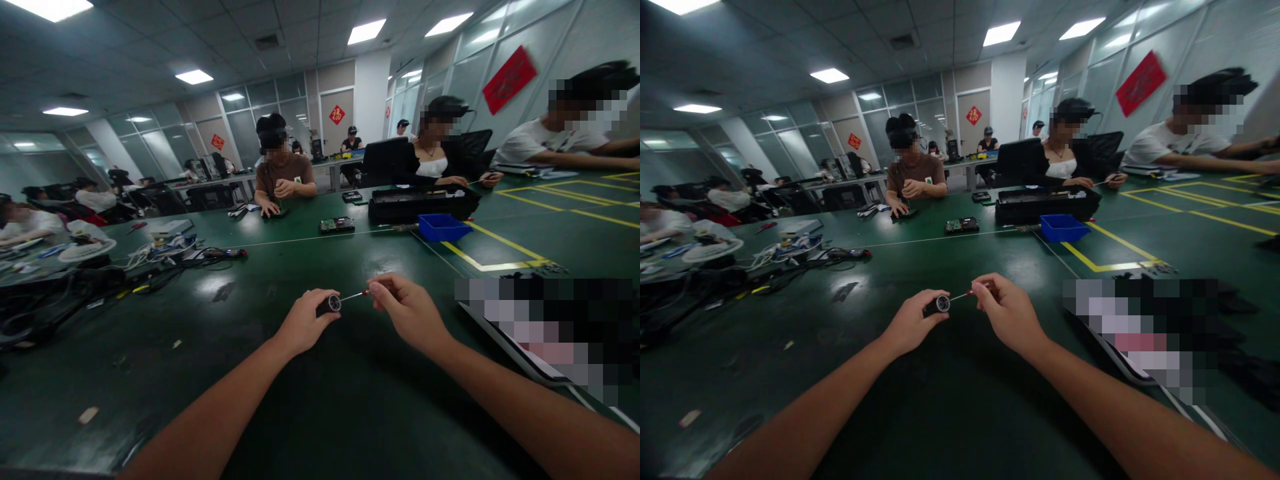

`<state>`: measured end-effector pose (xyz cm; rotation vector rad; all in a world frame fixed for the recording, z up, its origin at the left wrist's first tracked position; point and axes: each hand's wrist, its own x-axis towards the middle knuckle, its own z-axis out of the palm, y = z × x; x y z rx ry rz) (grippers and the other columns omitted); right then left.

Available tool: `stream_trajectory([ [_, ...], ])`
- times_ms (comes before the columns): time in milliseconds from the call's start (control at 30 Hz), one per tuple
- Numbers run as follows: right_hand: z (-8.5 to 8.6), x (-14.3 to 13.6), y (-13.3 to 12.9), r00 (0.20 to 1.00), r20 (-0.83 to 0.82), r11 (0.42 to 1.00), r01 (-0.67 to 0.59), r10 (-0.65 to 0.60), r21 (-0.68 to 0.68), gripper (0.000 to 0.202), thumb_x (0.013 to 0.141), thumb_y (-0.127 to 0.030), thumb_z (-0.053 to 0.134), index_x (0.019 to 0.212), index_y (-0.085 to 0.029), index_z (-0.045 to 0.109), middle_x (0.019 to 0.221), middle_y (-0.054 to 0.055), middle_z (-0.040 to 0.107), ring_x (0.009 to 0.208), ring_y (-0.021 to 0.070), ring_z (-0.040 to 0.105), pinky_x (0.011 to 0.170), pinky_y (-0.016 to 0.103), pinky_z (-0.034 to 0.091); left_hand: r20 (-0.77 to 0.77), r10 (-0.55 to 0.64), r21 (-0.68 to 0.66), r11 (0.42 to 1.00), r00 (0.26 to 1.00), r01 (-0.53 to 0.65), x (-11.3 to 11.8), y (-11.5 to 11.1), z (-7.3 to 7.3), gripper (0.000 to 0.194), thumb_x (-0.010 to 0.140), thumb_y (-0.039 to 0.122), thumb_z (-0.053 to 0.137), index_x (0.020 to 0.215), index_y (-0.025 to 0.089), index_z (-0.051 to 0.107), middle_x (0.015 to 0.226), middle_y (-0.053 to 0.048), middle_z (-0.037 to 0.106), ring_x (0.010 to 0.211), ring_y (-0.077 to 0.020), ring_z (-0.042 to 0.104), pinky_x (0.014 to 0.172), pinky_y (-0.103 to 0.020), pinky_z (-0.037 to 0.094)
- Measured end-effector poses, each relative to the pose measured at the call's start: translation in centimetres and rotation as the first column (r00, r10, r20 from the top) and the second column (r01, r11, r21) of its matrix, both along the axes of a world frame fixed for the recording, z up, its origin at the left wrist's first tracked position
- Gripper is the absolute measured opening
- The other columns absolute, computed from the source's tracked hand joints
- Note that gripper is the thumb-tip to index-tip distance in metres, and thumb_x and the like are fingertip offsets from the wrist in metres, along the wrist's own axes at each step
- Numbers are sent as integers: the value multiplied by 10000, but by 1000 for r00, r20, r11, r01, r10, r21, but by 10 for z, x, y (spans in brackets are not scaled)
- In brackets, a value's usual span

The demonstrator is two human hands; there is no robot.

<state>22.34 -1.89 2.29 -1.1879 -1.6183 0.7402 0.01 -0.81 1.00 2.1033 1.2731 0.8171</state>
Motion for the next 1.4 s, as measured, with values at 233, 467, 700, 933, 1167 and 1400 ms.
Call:
stream_trajectory([
  [233,-9,-2,3,1000,-13,999,-26,25,-31,300,955,-463,478,910,-224,654,687,1,610,621,173,574,586,310,441,-49,-22,3,1000,999,22,-3,1,0,374,868,230,671,1239,251,625,1228,-54,625,1152,-233,555,1037,-410,428],
  [467,-11,-3,8,966,-257,998,-42,28,-49,235,873,-401,567,998,-211,622,846,41,674,773,198,625,727,357,507,-48,-1,41,999,999,3,-1,1,0,366,871,231,663,1234,249,622,1207,-44,624,1130,-224,562,1036,-396,421],
  [700,-11,-6,9,978,-205,993,-49,27,-107,349,929,-514,487,894,-204,643,688,3,595,599,160,553,605,326,486,-87,5,-5,1000,996,-5,-2,2,0,378,879,294,652,1249,232,612,1193,-65,620,1099,-234,571,1009,-402,439],
  [933,-23,-8,16,893,-447,981,-44,-48,-191,255,846,-442,660,925,-200,638,846,39,685,761,179,643,786,367,532,-44,23,-13,1000,999,-23,0,2,0,363,874,261,652,1235,240,618,1172,-58,621,1084,-231,578,983,-377,450],
  [1167,-21,-4,21,714,-686,894,-203,-144,-399,160,888,-325,587,793,-203,628,698,30,612,633,171,616,825,437,578,-68,-26,72,997,997,31,-4,10,0,385,884,269,665,1263,275,600,1220,-36,605,1129,-213,556,997,-375,424],
  [1400,-26,-3,24,822,-548,959,-10,-153,-283,230,857,-437,640,862,-207,649,796,52,652,729,193,635,747,389,578,-131,-23,3,1000,991,23,-9,13,-7,389,885,284,670,1268,299,602,1226,-29,605,1122,-221,555,986,-392,428],
])
